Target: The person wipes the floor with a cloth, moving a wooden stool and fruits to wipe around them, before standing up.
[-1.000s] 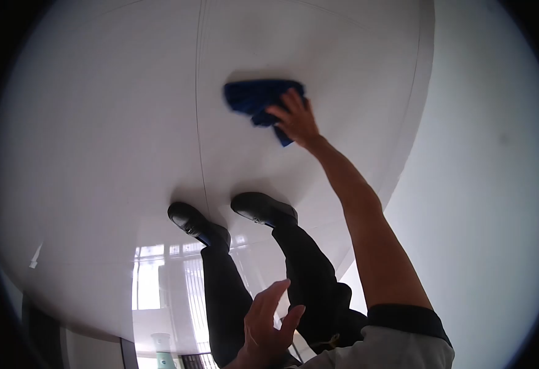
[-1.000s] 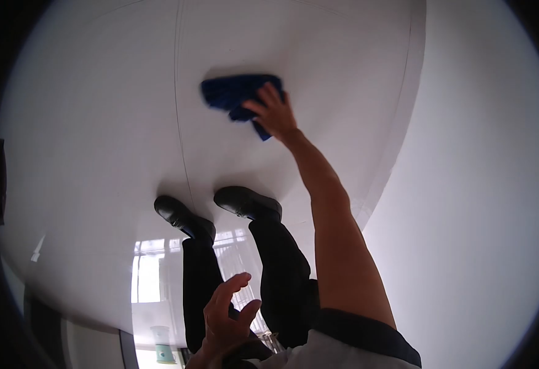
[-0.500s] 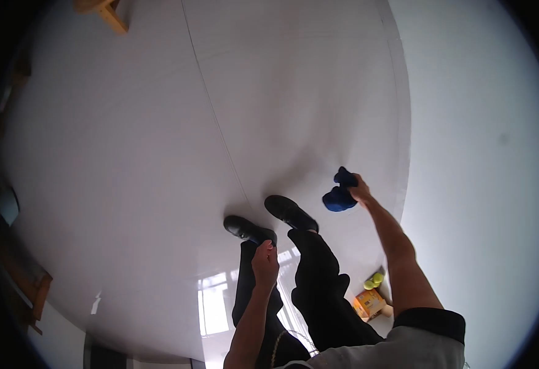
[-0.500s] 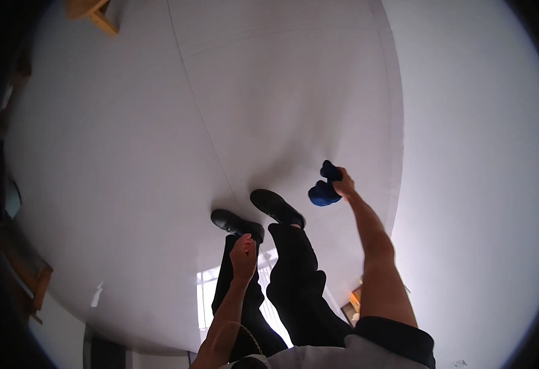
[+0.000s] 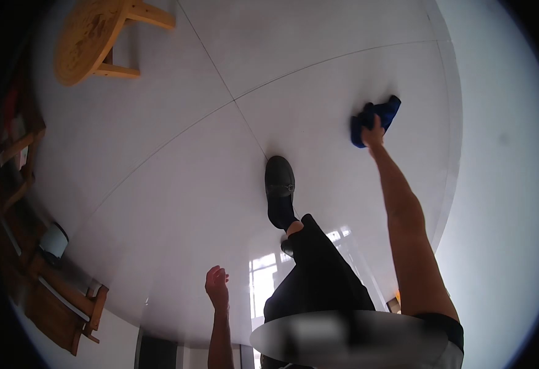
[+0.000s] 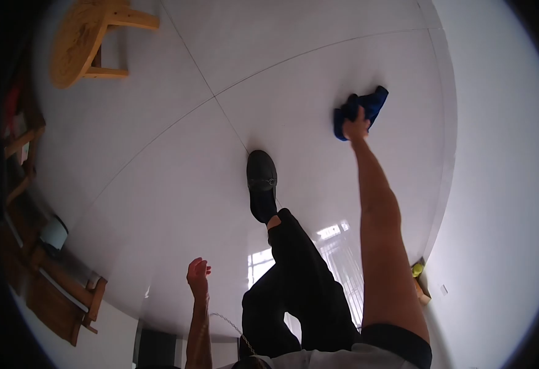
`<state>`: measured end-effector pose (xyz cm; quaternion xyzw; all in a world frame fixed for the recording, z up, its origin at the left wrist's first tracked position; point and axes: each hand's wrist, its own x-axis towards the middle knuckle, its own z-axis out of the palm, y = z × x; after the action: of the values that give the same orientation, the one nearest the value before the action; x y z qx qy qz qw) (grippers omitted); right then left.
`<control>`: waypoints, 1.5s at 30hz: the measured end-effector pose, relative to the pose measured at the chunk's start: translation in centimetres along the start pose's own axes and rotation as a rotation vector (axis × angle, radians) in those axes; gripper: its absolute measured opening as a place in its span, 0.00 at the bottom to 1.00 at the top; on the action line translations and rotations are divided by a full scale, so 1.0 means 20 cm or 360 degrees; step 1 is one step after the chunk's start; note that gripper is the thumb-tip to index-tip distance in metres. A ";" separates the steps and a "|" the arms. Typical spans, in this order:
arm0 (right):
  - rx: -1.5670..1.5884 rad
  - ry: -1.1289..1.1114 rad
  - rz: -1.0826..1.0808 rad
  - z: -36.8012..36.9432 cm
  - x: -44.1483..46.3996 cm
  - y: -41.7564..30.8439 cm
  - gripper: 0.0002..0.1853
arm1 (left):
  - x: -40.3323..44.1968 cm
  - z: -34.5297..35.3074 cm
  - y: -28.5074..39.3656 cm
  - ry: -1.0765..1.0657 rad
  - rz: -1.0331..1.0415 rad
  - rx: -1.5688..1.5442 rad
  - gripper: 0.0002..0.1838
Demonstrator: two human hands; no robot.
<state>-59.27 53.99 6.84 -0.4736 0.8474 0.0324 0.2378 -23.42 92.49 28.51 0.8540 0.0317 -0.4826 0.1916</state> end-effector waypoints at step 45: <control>0.0149 0.0600 0.0193 0.02 1.16 -2.13 0.28 | 1.42 -0.39 2.79 0.0348 0.2781 0.1542 0.26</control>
<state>-34.45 12.49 3.70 -0.4078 0.9045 -0.0821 0.0945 11.37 40.05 24.82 0.6035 -0.7885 -0.0526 0.1066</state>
